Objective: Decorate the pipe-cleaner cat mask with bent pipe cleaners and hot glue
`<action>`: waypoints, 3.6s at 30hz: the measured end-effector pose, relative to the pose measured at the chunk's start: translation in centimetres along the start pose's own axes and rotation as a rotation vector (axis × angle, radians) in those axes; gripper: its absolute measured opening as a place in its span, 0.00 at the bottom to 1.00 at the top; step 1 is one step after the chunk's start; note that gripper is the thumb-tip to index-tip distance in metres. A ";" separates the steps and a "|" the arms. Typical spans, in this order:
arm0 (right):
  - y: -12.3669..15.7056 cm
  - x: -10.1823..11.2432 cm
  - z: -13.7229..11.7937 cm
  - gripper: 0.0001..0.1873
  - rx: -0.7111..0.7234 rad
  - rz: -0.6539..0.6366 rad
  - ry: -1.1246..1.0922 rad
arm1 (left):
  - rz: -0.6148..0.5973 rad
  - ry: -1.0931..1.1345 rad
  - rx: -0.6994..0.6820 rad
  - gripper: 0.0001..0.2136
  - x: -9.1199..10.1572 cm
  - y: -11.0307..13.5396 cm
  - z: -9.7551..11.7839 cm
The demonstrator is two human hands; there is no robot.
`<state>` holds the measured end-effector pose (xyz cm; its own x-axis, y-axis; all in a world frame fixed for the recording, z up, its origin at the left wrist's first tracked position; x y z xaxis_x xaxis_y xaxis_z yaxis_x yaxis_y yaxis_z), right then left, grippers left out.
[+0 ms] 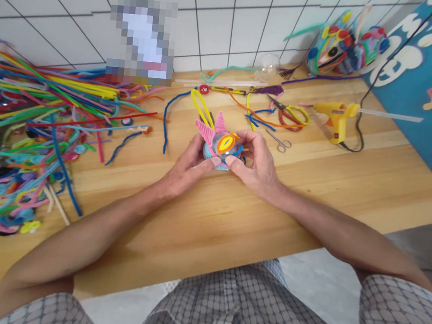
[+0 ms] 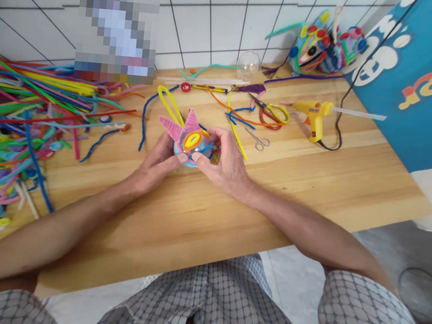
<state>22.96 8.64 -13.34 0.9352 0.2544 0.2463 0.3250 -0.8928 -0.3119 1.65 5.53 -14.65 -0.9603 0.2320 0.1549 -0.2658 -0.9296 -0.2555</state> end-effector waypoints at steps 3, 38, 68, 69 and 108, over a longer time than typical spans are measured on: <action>0.0 0.0 0.0 0.31 -0.012 0.001 -0.012 | 0.018 0.008 0.017 0.32 -0.1 0.0 0.0; 0.4 -0.1 1.0 0.38 -0.022 -0.036 -0.032 | 0.055 0.044 0.002 0.35 -0.3 0.0 -0.4; 0.2 -0.1 0.7 0.36 -0.044 -0.023 -0.016 | -0.020 0.067 0.065 0.34 0.3 0.0 0.1; 0.2 -0.1 0.6 0.36 -0.038 -0.026 -0.012 | -0.019 0.080 0.059 0.35 0.2 0.0 0.1; 0.4 -0.4 0.7 0.36 -0.006 -0.006 0.028 | -0.023 0.069 0.087 0.35 0.0 0.1 0.7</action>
<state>22.82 8.39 -14.21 0.9289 0.2493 0.2739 0.3298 -0.8933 -0.3053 1.71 5.22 -14.04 -0.9585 0.2697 0.0928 -0.2821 -0.9446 -0.1681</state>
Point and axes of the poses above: each hand's wrist, its own y-axis away from the middle knuckle, its own x-axis out of the back of the hand, z = x × y, the point moved 2 cm from there along -y, towards the middle knuckle, and after that the axes turned 7 degrees about -y, right-handed, at the moved point
